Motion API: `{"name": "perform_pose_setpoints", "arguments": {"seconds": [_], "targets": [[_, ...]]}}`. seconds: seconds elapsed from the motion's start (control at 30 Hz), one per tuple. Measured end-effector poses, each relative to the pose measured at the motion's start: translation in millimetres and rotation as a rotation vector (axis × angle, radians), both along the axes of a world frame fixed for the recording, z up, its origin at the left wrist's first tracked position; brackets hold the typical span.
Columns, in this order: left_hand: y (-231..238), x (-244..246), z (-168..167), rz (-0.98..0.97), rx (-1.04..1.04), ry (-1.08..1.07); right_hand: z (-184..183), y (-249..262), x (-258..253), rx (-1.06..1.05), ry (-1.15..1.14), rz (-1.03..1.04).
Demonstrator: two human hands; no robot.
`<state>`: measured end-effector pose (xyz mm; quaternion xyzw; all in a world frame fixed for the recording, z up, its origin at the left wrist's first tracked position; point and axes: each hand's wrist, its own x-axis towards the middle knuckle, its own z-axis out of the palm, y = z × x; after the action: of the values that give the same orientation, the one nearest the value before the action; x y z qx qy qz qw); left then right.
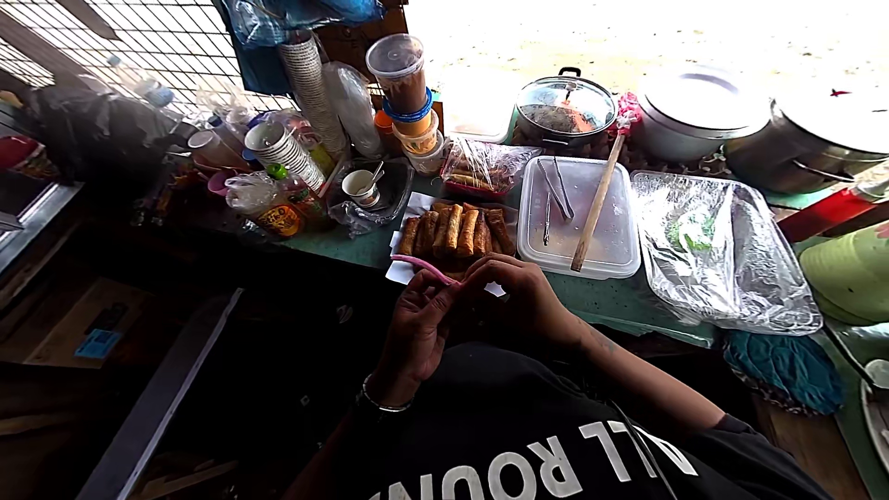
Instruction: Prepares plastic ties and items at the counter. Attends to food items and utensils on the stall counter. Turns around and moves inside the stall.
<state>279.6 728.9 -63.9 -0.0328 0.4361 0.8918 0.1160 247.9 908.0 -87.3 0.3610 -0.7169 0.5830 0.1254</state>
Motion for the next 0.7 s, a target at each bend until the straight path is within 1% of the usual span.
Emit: {"name": "perform_pose_setpoints", "arguments": {"seconds": [0.1, 0.27, 0.43, 0.5, 0.6, 0.63, 0.7], "targets": [[-2, 1, 1, -0.001, 0.044, -0.005, 3, -2, 1, -0.015, -0.027, 0.013], [-6, 2, -1, -0.011, 0.083, 0.000, 4, -8, 1, -0.014, 0.009, 0.004], [-10, 2, -2, -0.024, 0.001, 0.005, 6, -9, 2, 0.052, 0.039, -0.003], [-12, 2, -2, -0.029, -0.031, -0.009, 8, -8, 1, 0.091, 0.013, -0.001], [-13, 1, 0, -0.005, -0.009, -0.068, 6, -7, -1, 0.072, -0.015, 0.015], [-13, 0, 1, -0.003, 0.003, -0.079, 5, -8, -1, 0.066, 0.012, 0.009], [-14, 0, 3, -0.018, -0.008, -0.076, 4, -12, -1, 0.091, 0.107, -0.073]]}}
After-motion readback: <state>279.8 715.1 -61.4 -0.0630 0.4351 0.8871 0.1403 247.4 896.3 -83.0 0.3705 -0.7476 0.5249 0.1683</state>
